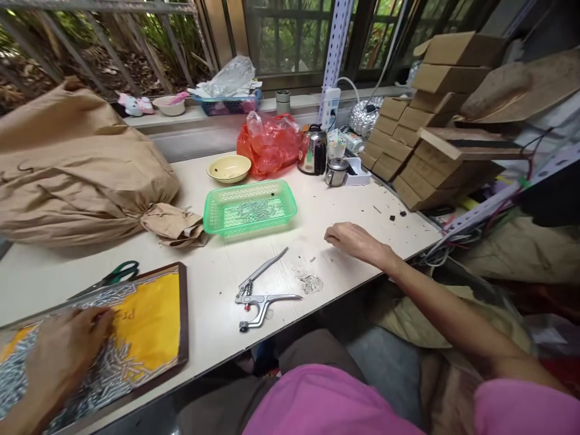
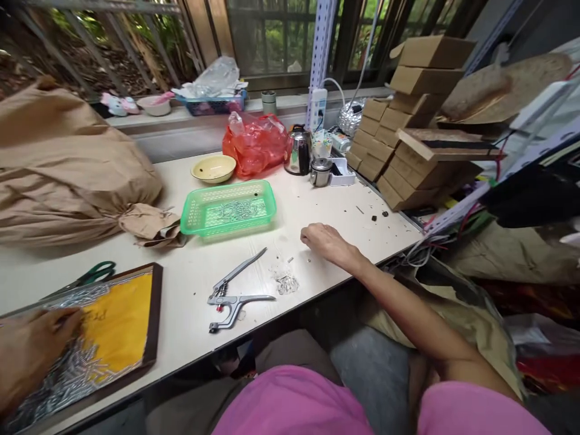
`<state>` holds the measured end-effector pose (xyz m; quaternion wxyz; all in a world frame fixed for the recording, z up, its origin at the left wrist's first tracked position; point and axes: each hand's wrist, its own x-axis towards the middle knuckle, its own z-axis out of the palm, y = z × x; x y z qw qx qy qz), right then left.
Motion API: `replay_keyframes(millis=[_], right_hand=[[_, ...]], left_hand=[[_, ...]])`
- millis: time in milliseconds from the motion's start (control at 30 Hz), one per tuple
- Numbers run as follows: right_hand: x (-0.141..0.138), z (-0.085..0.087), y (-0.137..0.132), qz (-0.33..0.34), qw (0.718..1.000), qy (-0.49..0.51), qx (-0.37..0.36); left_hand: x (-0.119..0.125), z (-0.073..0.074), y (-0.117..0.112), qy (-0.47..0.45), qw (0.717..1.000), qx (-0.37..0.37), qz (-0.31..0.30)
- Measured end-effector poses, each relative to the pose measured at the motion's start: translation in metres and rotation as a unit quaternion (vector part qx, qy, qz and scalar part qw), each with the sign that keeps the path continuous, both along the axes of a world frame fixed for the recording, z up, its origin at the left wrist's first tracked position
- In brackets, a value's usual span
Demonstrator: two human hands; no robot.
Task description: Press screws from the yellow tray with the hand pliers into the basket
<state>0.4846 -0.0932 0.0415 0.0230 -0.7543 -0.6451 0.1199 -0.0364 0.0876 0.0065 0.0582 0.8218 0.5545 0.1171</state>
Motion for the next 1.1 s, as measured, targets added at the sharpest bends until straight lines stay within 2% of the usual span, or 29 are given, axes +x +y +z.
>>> replay_keyframes(millis=[100, 133, 200, 267, 300, 367, 433, 500, 567, 667, 767, 833, 967, 1033, 1100], right_hand=[[0.002, -0.025, -0.011, 0.018, 0.999, 0.050, 0.007], [0.000, -0.033, -0.012, 0.040, 0.997, 0.069, 0.017], [-0.007, -0.049, -0.013, 0.089, 0.991, 0.089, 0.037], [-0.017, -0.061, -0.013, 0.108, 0.990, 0.075, 0.047], [-0.022, -0.064, -0.013, 0.101, 0.992, 0.062, 0.046], [-0.030, -0.066, -0.012, 0.083, 0.995, 0.050, 0.037], [-0.035, -0.060, -0.006, 0.085, 0.994, 0.064, 0.031], [-0.038, -0.046, 0.008, 0.099, 0.990, 0.088, 0.055], [-0.038, -0.024, 0.031, 0.111, 0.981, 0.113, 0.113], [-0.037, 0.012, 0.070, 0.103, 0.955, 0.128, 0.247], [-0.045, 0.031, 0.087, 0.104, 0.935, 0.118, 0.319], [-0.058, 0.026, 0.076, 0.138, 0.939, 0.128, 0.287], [-0.091, -0.013, 0.025, 0.251, 0.953, 0.134, 0.098], [-0.103, -0.032, 0.001, 0.251, 0.961, 0.107, 0.037], [-0.111, -0.043, -0.014, 0.239, 0.968, 0.083, 0.004]], left_hand=[[0.018, 0.011, -0.014, 0.020, 0.993, 0.099, 0.065], [0.027, 0.017, -0.020, 0.013, 0.992, 0.091, 0.081], [0.051, 0.029, -0.035, -0.017, 0.992, 0.041, 0.114], [0.076, 0.038, -0.053, -0.078, 0.984, -0.024, 0.158], [0.088, 0.041, -0.063, -0.125, 0.977, -0.054, 0.163], [0.110, 0.041, -0.082, -0.203, 0.964, -0.121, 0.119], [0.127, 0.036, -0.099, -0.240, 0.946, -0.197, 0.090], [0.138, 0.028, -0.111, -0.273, 0.923, -0.261, 0.079], [0.146, 0.019, -0.119, -0.302, 0.900, -0.305, 0.078], [0.154, 0.008, -0.124, -0.344, 0.864, -0.354, 0.096], [0.161, 0.002, -0.128, -0.377, 0.821, -0.410, 0.125], [0.164, -0.002, -0.132, -0.382, 0.803, -0.437, 0.139], [0.167, -0.009, -0.137, -0.358, 0.789, -0.478, 0.141], [0.169, -0.011, -0.138, -0.348, 0.780, -0.502, 0.137], [0.171, -0.012, -0.139, -0.343, 0.769, -0.521, 0.137]])
